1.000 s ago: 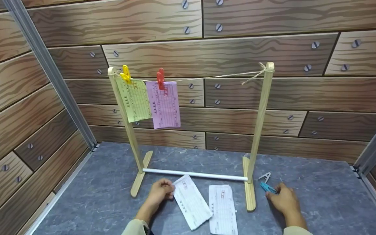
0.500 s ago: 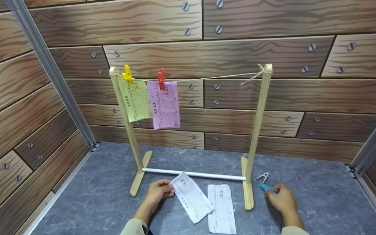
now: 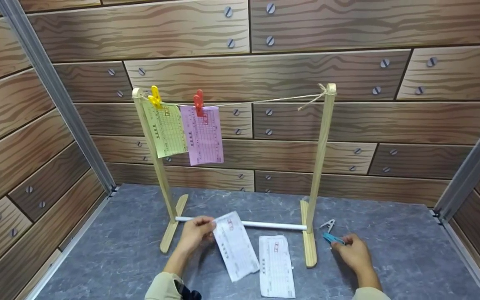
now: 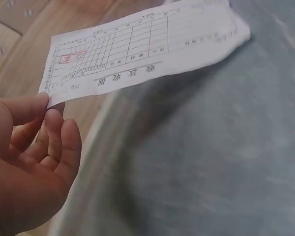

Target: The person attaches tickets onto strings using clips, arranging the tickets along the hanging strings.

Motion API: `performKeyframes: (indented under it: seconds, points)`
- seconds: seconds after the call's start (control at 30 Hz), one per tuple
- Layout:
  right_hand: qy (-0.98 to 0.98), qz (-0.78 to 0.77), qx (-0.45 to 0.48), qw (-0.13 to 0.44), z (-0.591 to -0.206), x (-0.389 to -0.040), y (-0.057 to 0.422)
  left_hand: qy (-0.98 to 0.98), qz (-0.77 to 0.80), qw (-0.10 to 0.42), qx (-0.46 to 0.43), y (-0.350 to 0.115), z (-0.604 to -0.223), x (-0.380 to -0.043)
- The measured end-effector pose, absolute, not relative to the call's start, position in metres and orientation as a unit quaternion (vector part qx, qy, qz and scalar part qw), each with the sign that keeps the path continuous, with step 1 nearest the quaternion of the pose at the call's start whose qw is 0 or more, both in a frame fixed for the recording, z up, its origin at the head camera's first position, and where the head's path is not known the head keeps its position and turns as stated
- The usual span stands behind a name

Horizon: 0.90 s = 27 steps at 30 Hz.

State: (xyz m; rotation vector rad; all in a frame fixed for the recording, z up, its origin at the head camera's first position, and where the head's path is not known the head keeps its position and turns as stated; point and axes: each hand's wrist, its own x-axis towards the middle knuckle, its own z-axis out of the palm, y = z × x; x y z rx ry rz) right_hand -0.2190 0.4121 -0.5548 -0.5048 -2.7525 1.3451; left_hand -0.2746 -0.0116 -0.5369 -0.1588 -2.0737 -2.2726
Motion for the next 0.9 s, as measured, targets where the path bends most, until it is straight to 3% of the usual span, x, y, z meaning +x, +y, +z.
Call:
performKeyframes:
  seconds: [0.3, 0.57, 0.77, 0.9]
  points:
    - [-0.839, 0.511, -0.186, 0.0, -0.551, -0.211, 0.419, -0.695, -0.696, 0.109, -0.148, -0.003, -0.475, -0.288]
    - [-0.667, 0.73, -0.138, -0.049, -0.526, -0.193, 0.425, -0.712, -0.669, 0.121, -0.177, 0.0, -0.41, -0.293]
    - [-0.567, 0.823, 0.02, -0.039, -0.488, -0.189, 0.418, -0.721, -0.638, 0.156, -0.222, 0.008, -0.374, -0.291]
    - [-0.518, 0.838, 0.161, -0.066, -0.447, -0.192, 0.41, -0.714, -0.621, 0.195, -0.258, 0.015, -0.354, -0.295]
